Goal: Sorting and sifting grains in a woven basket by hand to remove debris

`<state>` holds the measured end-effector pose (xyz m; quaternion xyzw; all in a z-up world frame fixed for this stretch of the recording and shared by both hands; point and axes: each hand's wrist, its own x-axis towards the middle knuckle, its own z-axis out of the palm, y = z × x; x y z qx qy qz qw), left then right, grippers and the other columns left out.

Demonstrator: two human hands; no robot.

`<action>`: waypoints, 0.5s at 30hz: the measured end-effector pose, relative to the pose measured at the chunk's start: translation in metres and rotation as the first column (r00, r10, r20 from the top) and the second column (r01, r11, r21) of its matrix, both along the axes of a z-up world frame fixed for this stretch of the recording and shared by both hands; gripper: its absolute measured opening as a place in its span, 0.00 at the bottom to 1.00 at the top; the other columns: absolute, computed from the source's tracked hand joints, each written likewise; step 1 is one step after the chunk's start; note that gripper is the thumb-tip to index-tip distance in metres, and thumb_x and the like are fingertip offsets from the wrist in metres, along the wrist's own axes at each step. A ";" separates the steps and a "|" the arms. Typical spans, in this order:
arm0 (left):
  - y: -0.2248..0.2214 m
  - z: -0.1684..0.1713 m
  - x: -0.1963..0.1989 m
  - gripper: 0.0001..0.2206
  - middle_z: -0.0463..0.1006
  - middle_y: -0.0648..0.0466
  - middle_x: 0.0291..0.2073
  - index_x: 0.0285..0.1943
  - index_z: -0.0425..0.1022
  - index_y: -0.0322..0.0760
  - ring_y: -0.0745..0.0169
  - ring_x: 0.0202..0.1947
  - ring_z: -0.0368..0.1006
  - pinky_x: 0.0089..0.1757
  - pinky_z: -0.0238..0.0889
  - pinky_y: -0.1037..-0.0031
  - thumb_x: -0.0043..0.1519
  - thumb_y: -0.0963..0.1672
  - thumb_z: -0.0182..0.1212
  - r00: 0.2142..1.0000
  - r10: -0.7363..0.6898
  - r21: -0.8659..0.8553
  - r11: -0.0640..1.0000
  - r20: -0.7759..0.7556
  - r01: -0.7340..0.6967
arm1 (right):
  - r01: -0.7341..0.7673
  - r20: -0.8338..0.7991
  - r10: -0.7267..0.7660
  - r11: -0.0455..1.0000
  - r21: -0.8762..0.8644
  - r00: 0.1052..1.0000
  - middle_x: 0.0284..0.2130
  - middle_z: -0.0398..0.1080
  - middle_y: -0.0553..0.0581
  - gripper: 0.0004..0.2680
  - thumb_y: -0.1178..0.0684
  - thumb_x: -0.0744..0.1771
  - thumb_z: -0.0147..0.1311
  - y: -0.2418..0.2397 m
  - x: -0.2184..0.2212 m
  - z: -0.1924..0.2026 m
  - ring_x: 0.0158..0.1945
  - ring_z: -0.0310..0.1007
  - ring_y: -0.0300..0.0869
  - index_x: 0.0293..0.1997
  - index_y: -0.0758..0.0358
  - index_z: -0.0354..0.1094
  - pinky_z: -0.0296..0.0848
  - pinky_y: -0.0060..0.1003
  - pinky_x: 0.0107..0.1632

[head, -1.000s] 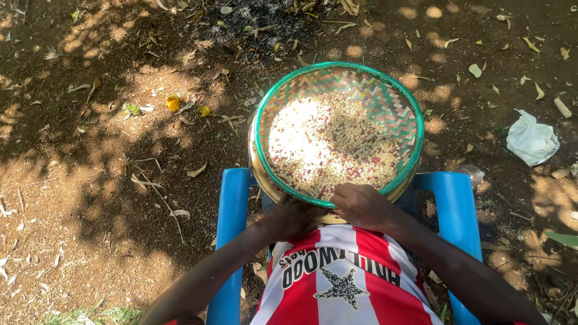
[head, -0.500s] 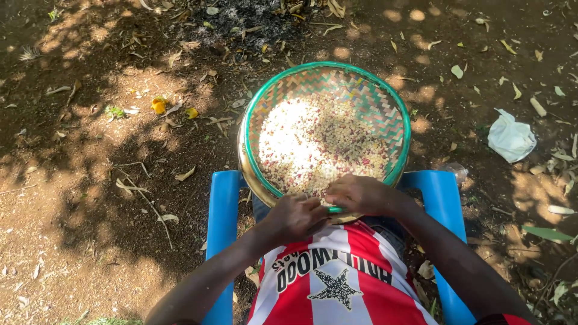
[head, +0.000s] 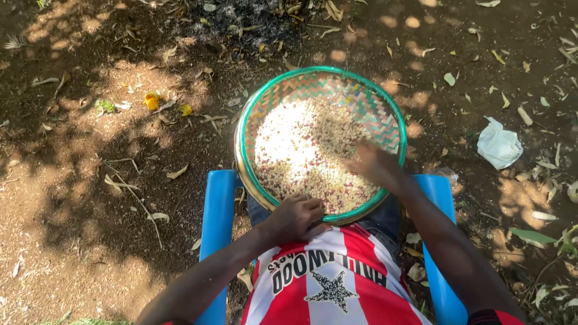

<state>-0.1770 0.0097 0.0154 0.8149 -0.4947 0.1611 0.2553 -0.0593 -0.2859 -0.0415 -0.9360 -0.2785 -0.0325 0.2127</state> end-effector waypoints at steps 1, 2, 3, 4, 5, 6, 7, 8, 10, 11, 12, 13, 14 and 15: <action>0.000 -0.001 -0.001 0.15 0.71 0.53 0.29 0.32 0.72 0.42 0.47 0.29 0.76 0.33 0.67 0.60 0.67 0.52 0.58 1.000 0.000 -0.015 1.000 -0.023 0.000 | -0.026 -0.021 0.029 0.995 0.099 0.999 0.59 0.69 0.81 0.24 0.39 0.69 0.61 0.014 -0.008 -0.008 0.61 0.69 0.76 0.64 0.74 0.70 0.73 0.63 0.61; -0.003 -0.007 -0.001 0.15 0.71 0.53 0.29 0.32 0.72 0.42 0.47 0.29 0.76 0.33 0.67 0.60 0.67 0.52 0.58 1.000 0.005 -0.017 1.000 -0.017 -0.005 | -0.032 -0.014 0.033 0.995 0.096 0.999 0.59 0.69 0.81 0.24 0.39 0.69 0.61 0.030 -0.019 0.022 0.61 0.69 0.76 0.64 0.74 0.70 0.73 0.63 0.61; -0.005 -0.014 -0.002 0.15 0.70 0.54 0.27 0.31 0.72 0.42 0.47 0.27 0.75 0.31 0.67 0.60 0.66 0.51 0.58 1.000 0.010 -0.032 0.999 -0.013 -0.011 | -0.042 -0.209 0.038 0.999 -0.013 0.977 0.64 0.62 0.78 0.30 0.29 0.70 0.49 0.046 -0.031 0.051 0.68 0.60 0.74 0.73 0.66 0.57 0.63 0.66 0.67; -0.007 -0.021 -0.002 0.14 0.68 0.54 0.26 0.31 0.72 0.42 0.47 0.24 0.74 0.29 0.67 0.60 0.66 0.50 0.57 1.000 0.016 -0.048 0.999 -0.009 -0.016 | -0.070 -0.396 0.018 0.991 -0.117 0.918 0.70 0.55 0.76 0.36 0.20 0.70 0.37 0.061 -0.044 0.078 0.74 0.52 0.73 0.82 0.58 0.44 0.52 0.69 0.73; -0.008 -0.015 -0.004 0.14 0.68 0.54 0.26 0.31 0.72 0.42 0.47 0.24 0.74 0.29 0.67 0.60 0.66 0.50 0.57 1.000 0.012 -0.046 0.999 -0.012 -0.013 | -0.067 -0.399 0.015 0.991 -0.116 0.917 0.70 0.55 0.76 0.36 0.20 0.70 0.37 0.074 -0.048 0.084 0.74 0.52 0.73 0.82 0.58 0.44 0.52 0.69 0.73; -0.010 -0.010 -0.005 0.15 0.68 0.54 0.25 0.30 0.73 0.41 0.48 0.23 0.74 0.28 0.67 0.61 0.66 0.50 0.58 1.000 0.023 -0.062 0.998 0.014 -0.022 | -0.195 -0.403 0.139 0.975 -0.102 0.905 0.71 0.53 0.75 0.30 0.29 0.71 0.40 0.087 -0.051 0.088 0.75 0.49 0.73 0.82 0.53 0.45 0.48 0.70 0.74; -0.011 -0.004 -0.007 0.15 0.68 0.53 0.24 0.28 0.73 0.41 0.49 0.22 0.74 0.27 0.67 0.62 0.67 0.50 0.59 0.999 0.031 -0.075 0.997 0.037 -0.028 | -0.317 -0.406 0.257 0.945 -0.085 0.877 0.73 0.51 0.74 0.25 0.37 0.73 0.43 0.101 -0.055 0.093 0.77 0.46 0.72 0.82 0.48 0.45 0.44 0.70 0.75; -0.009 0.000 -0.010 0.15 0.68 0.53 0.24 0.28 0.73 0.41 0.49 0.22 0.74 0.27 0.67 0.62 0.67 0.50 0.59 0.999 0.023 -0.072 0.997 0.031 -0.021 | -0.310 -0.410 0.252 0.947 -0.081 0.876 0.73 0.51 0.74 0.25 0.37 0.73 0.43 0.098 -0.055 0.079 0.77 0.46 0.72 0.82 0.48 0.45 0.44 0.70 0.75; -0.006 0.009 -0.013 0.16 0.70 0.53 0.23 0.32 0.76 0.40 0.52 0.20 0.74 0.26 0.67 0.64 0.69 0.52 0.57 0.994 0.064 -0.088 0.995 0.092 -0.056 | -0.467 -0.326 0.386 0.856 -0.222 0.863 0.81 0.36 0.58 0.21 0.42 0.75 0.34 0.092 -0.054 0.054 0.81 0.36 0.65 0.83 0.38 0.39 0.43 0.70 0.74; -0.006 0.007 -0.013 0.16 0.70 0.53 0.23 0.32 0.76 0.40 0.52 0.20 0.74 0.26 0.67 0.64 0.69 0.52 0.57 0.993 0.067 -0.090 0.994 0.093 -0.059 | -0.470 -0.326 0.389 0.854 -0.224 0.862 0.81 0.36 0.58 0.21 0.42 0.75 0.34 0.088 -0.046 0.055 0.81 0.36 0.65 0.83 0.38 0.39 0.43 0.70 0.74; -0.006 0.006 -0.012 0.15 0.70 0.54 0.23 0.32 0.76 0.42 0.52 0.19 0.73 0.25 0.67 0.63 0.67 0.52 0.58 0.994 0.074 -0.105 0.992 0.077 -0.066 | -0.427 -0.313 0.326 0.836 -0.345 0.892 0.80 0.39 0.59 0.23 0.34 0.73 0.32 0.085 -0.038 0.055 0.81 0.36 0.63 0.81 0.36 0.43 0.37 0.69 0.75; -0.004 0.005 -0.010 0.14 0.70 0.55 0.23 0.33 0.75 0.43 0.53 0.17 0.73 0.24 0.67 0.63 0.66 0.52 0.59 0.995 0.078 -0.117 0.991 0.063 -0.070 | -0.374 -0.288 0.262 0.805 -0.460 0.921 0.80 0.42 0.59 0.26 0.25 0.72 0.30 0.083 -0.029 0.056 0.81 0.37 0.61 0.80 0.35 0.46 0.31 0.67 0.77; -0.005 0.001 -0.004 0.14 0.70 0.55 0.23 0.33 0.75 0.43 0.53 0.17 0.73 0.24 0.67 0.63 0.66 0.52 0.59 0.995 0.078 -0.117 0.991 0.068 -0.070 | -0.372 -0.284 0.263 0.806 -0.461 0.922 0.80 0.42 0.59 0.26 0.25 0.72 0.30 0.082 -0.022 0.069 0.81 0.37 0.61 0.80 0.35 0.46 0.31 0.67 0.77; -0.007 -0.002 0.003 0.14 0.71 0.56 0.25 0.34 0.76 0.45 0.53 0.20 0.75 0.25 0.68 0.64 0.68 0.52 0.56 0.992 0.121 -0.115 0.987 0.030 -0.116 | -0.293 -0.225 0.193 0.726 -0.622 0.955 0.79 0.44 0.54 0.25 0.24 0.71 0.26 0.080 -0.014 0.082 0.81 0.40 0.55 0.80 0.28 0.42 0.35 0.63 0.77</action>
